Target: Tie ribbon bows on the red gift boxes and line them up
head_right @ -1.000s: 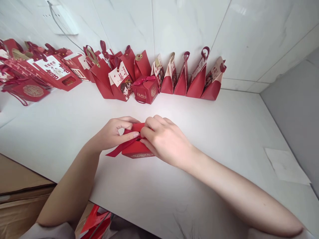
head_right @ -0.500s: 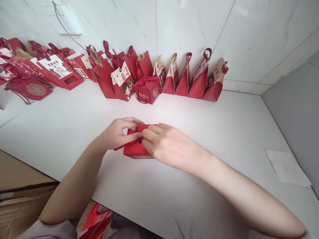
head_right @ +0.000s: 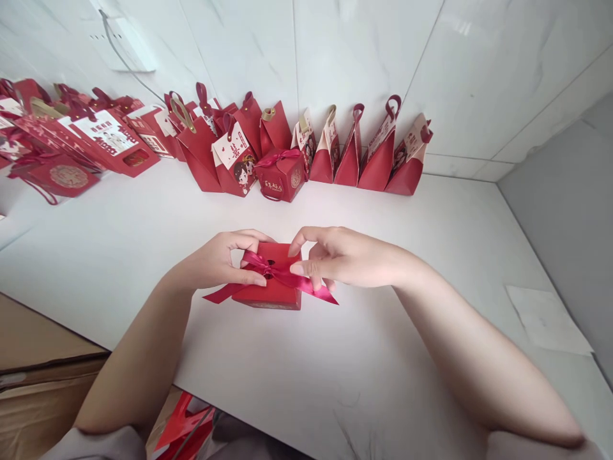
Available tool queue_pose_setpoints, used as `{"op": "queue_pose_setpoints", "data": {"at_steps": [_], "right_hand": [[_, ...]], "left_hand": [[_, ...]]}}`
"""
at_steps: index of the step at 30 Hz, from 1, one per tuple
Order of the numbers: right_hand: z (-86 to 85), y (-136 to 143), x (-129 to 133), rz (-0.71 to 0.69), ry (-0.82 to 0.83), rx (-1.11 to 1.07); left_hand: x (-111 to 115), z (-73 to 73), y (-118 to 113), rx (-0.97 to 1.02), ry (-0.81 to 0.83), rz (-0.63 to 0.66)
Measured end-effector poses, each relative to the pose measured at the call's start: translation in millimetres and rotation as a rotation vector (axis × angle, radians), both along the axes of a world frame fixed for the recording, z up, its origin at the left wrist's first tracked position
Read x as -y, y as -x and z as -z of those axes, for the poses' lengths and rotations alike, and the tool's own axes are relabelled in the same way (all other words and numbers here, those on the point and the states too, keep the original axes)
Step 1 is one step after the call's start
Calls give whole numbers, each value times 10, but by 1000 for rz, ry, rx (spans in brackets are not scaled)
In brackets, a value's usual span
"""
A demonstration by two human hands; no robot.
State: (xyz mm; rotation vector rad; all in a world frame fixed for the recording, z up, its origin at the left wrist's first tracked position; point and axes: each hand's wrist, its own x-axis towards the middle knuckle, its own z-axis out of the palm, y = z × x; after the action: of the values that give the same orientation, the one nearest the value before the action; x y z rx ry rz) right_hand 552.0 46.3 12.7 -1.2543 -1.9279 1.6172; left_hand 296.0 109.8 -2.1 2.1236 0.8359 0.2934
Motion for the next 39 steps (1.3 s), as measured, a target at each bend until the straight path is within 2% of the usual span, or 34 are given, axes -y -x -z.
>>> {"op": "queue_pose_setpoints", "data": {"at_steps": [3, 7, 10, 16, 25, 27, 29, 32, 35, 39], "right_hand": [[91, 44, -69, -64, 159, -108], [167, 60, -138, -124, 220, -164], [213, 58, -175, -86, 161, -170], [247, 67, -184, -30, 85, -121], [221, 48, -176, -78, 20, -96], [244, 43, -187, -79, 1, -98], [266, 37, -198, -39, -44, -89], [270, 43, -204, 81, -244, -78], [252, 74, -201, 165, -437, -101], [261, 123, -210, 171, -362, -156]], "left_hand": [[-7, 7, 3, -4, -3, 8], [-1, 7, 21, -22, -4, -6], [21, -16, 36, -41, -79, -46], [39, -56, 45, -141, -353, -64], [41, -78, 73, -179, -453, -51], [43, -93, 79, -141, -402, -62], [30, -84, 77, -53, -265, -80], [-4, -5, 39, 122, -62, -106], [-14, 110, -36, 207, 18, -161], [30, 184, -117, 181, -9, -235]]}}
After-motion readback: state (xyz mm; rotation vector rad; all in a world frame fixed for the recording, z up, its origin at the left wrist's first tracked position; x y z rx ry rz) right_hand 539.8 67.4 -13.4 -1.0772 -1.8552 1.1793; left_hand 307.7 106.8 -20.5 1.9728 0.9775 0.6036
